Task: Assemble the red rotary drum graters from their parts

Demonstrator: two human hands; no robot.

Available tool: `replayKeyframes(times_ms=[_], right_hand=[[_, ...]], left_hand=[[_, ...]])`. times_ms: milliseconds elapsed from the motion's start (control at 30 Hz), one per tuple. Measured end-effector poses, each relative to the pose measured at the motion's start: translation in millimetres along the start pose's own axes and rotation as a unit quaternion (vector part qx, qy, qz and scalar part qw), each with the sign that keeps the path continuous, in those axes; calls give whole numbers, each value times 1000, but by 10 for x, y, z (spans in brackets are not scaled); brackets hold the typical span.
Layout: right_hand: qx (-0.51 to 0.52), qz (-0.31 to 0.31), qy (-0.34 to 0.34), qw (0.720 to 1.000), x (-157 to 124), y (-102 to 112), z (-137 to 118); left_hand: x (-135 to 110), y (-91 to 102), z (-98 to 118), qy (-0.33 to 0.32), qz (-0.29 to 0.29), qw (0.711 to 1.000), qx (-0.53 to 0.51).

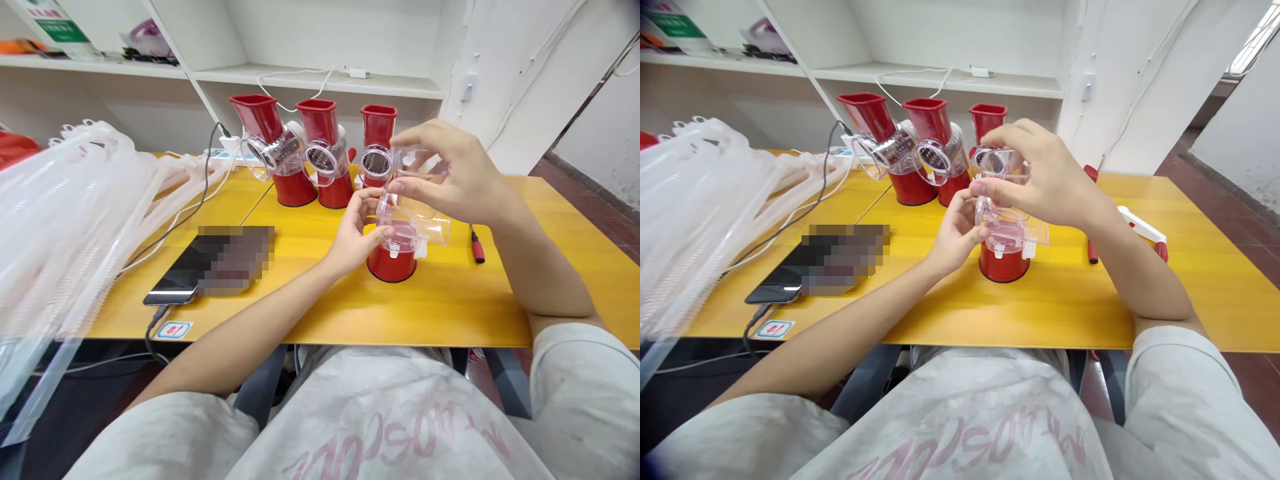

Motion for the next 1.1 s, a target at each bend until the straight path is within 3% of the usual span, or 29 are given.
replayKeyframes(times_ms=[133,267,433,533,667,867,1100], right_hand=[[-62,-33,4,998,57,74,-72],[15,-97,23,995,13,116,-155],[80,-112,25,990,62,59,-139],[31,-77,43,996,130,3,-75],[-41,-32,11,999,168,-22,65],[-27,-86,44,995,116,12,6],[75,-156,100,980,161,-14,37]], left_hand=[[-47,-14,-110,56,-65,996,29],[-115,-36,-207,138,-136,980,53],[-135,-58,-262,174,-141,974,34],[-146,-107,-286,182,-143,973,3],[-166,-155,-330,207,-137,968,-30],[-189,-171,-319,238,-132,961,-53],[-202,-153,-294,245,-111,962,-53]])
Point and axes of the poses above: each hand's wrist, its own x-axis towards the middle knuckle, its own y-axis out of the back of the hand, z = x × y, the point moved 7 cm from there along x, towards the middle knuckle, and after that the axes turned 4 degrees about -x, right-handed, at the moved point
